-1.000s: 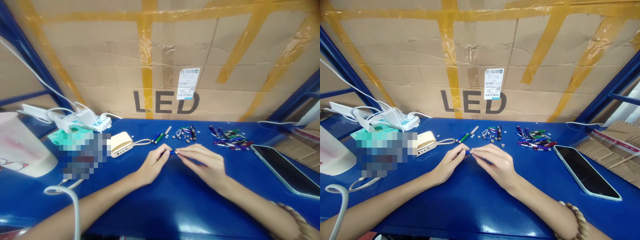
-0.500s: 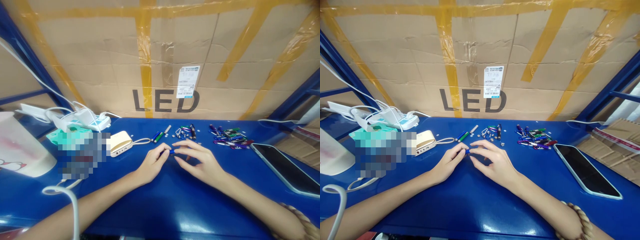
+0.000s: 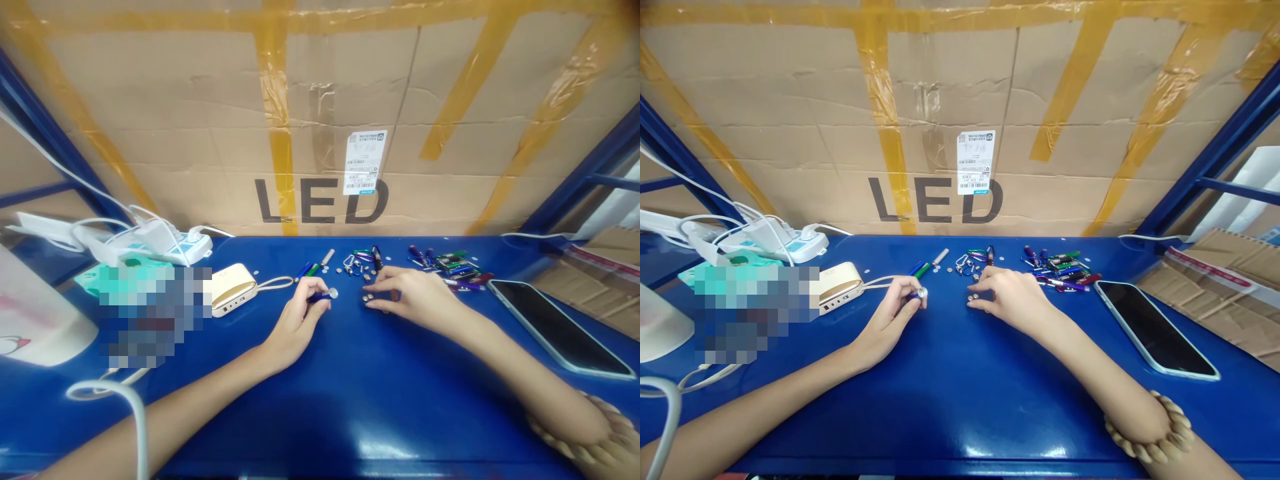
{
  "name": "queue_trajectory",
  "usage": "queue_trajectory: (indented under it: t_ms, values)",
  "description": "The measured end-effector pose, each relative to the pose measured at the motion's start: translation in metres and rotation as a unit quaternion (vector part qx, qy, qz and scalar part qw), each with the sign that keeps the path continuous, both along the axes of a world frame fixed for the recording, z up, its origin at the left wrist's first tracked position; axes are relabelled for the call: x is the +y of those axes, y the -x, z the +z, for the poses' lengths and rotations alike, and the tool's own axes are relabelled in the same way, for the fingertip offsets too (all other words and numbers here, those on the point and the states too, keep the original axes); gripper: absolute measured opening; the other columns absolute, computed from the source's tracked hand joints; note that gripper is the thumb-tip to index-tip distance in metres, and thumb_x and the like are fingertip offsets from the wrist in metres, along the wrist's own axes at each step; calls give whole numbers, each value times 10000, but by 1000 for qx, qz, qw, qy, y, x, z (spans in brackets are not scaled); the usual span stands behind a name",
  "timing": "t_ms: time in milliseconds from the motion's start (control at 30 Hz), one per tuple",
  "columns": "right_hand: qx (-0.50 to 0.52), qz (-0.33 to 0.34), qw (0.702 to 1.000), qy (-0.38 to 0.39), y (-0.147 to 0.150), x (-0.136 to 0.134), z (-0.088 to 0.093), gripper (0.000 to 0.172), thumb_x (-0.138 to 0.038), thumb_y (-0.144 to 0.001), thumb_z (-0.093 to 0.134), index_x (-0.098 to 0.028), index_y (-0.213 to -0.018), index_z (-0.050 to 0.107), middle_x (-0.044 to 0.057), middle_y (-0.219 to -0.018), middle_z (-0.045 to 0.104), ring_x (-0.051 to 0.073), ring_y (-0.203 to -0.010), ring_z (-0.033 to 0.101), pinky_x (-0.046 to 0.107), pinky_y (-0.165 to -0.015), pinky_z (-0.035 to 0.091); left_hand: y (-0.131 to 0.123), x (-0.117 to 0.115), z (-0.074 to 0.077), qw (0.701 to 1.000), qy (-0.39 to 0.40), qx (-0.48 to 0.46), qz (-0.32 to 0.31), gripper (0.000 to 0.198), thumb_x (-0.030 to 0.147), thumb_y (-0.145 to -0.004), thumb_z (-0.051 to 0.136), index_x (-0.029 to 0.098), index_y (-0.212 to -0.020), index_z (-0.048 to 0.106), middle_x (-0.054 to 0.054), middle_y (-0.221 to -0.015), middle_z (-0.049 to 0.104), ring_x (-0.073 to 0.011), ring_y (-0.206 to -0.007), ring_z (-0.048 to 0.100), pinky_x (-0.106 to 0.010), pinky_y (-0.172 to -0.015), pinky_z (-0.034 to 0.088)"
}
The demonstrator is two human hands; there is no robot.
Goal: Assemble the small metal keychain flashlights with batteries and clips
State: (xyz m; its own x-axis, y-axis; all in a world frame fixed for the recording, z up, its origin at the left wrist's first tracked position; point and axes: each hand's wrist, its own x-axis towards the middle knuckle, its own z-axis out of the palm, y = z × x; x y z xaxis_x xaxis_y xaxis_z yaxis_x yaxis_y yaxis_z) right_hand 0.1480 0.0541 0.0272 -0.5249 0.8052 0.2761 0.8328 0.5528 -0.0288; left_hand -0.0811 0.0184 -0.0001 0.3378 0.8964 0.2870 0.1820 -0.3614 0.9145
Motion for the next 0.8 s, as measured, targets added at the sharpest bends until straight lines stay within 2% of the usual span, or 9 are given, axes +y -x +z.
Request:
queue_trajectory:
  t_ms: [133,233,367,433,533,633,700,800]
  values:
    - [6,16,1000,17,4,4,-11,97,-299,-783,658,-284,-837,737,0,-890,684,145,-760,658,187,-483,395,0,-1,-1,1000,-22,1,-17,54,223,-907,376,197,-954,382,-32,-878,513,-145,-838,511,-272,-795,377]
    - [52,11,998,36,6,8,-12,62,-304,-759,677,-270,-763,729,-9,-835,684,144,-742,649,187,-494,408,0,-1,-2,999,-47,9,-19,42,211,-904,378,199,-944,382,-42,-899,538,-149,-854,521,-276,-811,380]
    - [170,13,984,55,12,4,-7,82,-299,-731,687,-225,-701,702,-21,-691,690,114,-544,613,192,-458,435,-1,-2,-2,998,-40,48,-23,42,212,-900,381,203,-938,399,-20,-847,556,-137,-792,535,-261,-763,398]
    - [267,33,963,26,18,-5,-5,111,-299,-759,658,-202,-731,705,-9,-667,697,107,-487,600,204,-460,477,-2,-2,-2,997,-27,72,-28,55,232,-908,369,209,-948,400,6,-774,556,-129,-725,533,-255,-730,400]
    - [361,79,927,-62,30,-22,-1,116,-281,-787,639,-192,-759,708,14,-729,717,124,-552,639,224,-525,540,-1,-2,-2,994,-28,95,-35,72,256,-918,348,216,-958,393,28,-717,558,-126,-683,526,-251,-717,392]
    - [362,150,913,-112,38,-35,2,78,-201,-792,636,-202,-773,712,14,-747,725,137,-636,672,223,-592,569,0,-2,-2,992,-44,107,-47,76,249,-923,338,216,-961,393,25,-727,580,-123,-688,528,-245,-715,386]
    - [350,186,912,-109,41,-38,4,101,-167,-800,622,-202,-799,716,21,-772,729,144,-682,684,226,-634,579,0,-2,-2,991,-54,108,-52,78,245,-926,335,212,-965,393,21,-733,584,-120,-688,526,-243,-713,386]
    - [333,200,918,-81,40,-37,4,133,-179,-825,589,-209,-833,719,28,-813,728,150,-738,686,240,-686,583,0,-2,-2,992,-55,106,-48,78,251,-927,338,211,-960,396,16,-736,586,-121,-692,528,-246,-715,391]
